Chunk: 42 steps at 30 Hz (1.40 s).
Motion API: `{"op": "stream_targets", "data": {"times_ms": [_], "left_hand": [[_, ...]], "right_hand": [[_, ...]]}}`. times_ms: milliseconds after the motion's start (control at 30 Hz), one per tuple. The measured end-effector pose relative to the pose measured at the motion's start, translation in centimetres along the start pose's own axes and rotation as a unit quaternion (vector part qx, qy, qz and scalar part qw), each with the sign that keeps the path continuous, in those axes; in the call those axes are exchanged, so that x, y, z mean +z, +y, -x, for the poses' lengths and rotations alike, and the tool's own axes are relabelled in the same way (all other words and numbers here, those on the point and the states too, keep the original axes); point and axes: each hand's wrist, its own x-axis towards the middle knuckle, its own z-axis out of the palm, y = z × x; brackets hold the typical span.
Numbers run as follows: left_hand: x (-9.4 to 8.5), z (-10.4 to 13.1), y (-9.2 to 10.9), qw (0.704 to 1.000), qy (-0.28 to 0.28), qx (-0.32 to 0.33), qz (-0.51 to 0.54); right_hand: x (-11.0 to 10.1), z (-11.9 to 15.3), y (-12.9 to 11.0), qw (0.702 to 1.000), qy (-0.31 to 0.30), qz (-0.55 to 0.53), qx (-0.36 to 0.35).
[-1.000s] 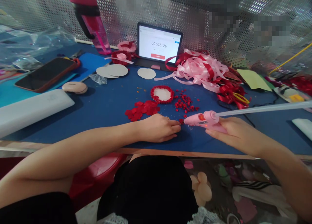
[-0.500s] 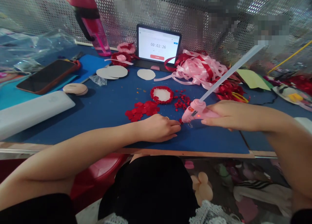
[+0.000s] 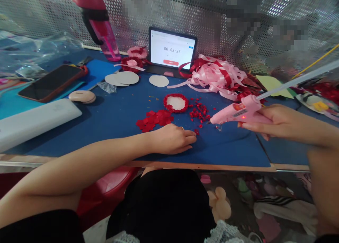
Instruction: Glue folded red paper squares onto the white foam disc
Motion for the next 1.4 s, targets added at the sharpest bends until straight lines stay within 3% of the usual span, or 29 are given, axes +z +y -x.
{"op": "stream_targets", "data": {"times_ms": [67, 100, 233, 367, 500, 733, 833, 933, 1100, 1167, 1267, 1400], "left_hand": [[0.0, 0.0, 0.0, 1.0, -0.001, 0.001, 0.003], [-0.1, 0.0, -0.1, 1.0, -0.002, 0.002, 0.005], [-0.2, 0.0, -0.1, 1.0, -0.003, 0.003, 0.013], [-0.2, 0.0, 0.0, 1.0, 0.005, -0.004, 0.026], [0.0, 0.0, 0.0, 0.999, 0.013, -0.009, 0.044], [0.2, 0.1, -0.1, 0.999, 0.022, -0.004, 0.047], [0.1, 0.0, -0.1, 0.999, 0.018, -0.003, 0.046], [0.1, 0.0, -0.1, 0.999, 0.024, -0.004, 0.047], [0.1, -0.1, -0.1, 1.0, 0.017, 0.003, 0.023], [0.1, -0.1, -0.1, 1.0, 0.018, 0.004, 0.02], [0.1, -0.1, -0.1, 0.999, 0.022, 0.003, 0.026], [-0.1, -0.1, -0.1, 1.0, 0.008, 0.006, 0.014]], "right_hand": [[0.4, 0.4, 1.5, 0.999, -0.04, -0.006, 0.009], [0.8, 0.6, 2.3, 0.999, -0.028, -0.018, 0.018], [2.7, 0.8, 5.3, 0.984, 0.119, -0.126, 0.047], [4.8, 0.3, 7.7, 0.953, 0.204, -0.222, 0.022], [6.6, -0.7, 9.4, 0.932, 0.287, -0.217, 0.038], [8.3, -2.1, 10.6, 0.944, 0.255, -0.132, 0.161], [8.5, -2.2, 11.0, 0.952, 0.243, -0.067, 0.173], [8.2, -1.4, 11.3, 0.95, 0.275, 0.006, 0.147], [7.7, 1.8, 9.7, 0.901, 0.42, 0.066, 0.086], [8.0, 2.5, 7.9, 0.912, 0.401, 0.093, 0.009], [9.1, 1.9, 4.6, 0.943, 0.28, 0.121, -0.134], [10.8, -0.9, 1.6, 0.932, 0.168, 0.179, -0.266]]}}
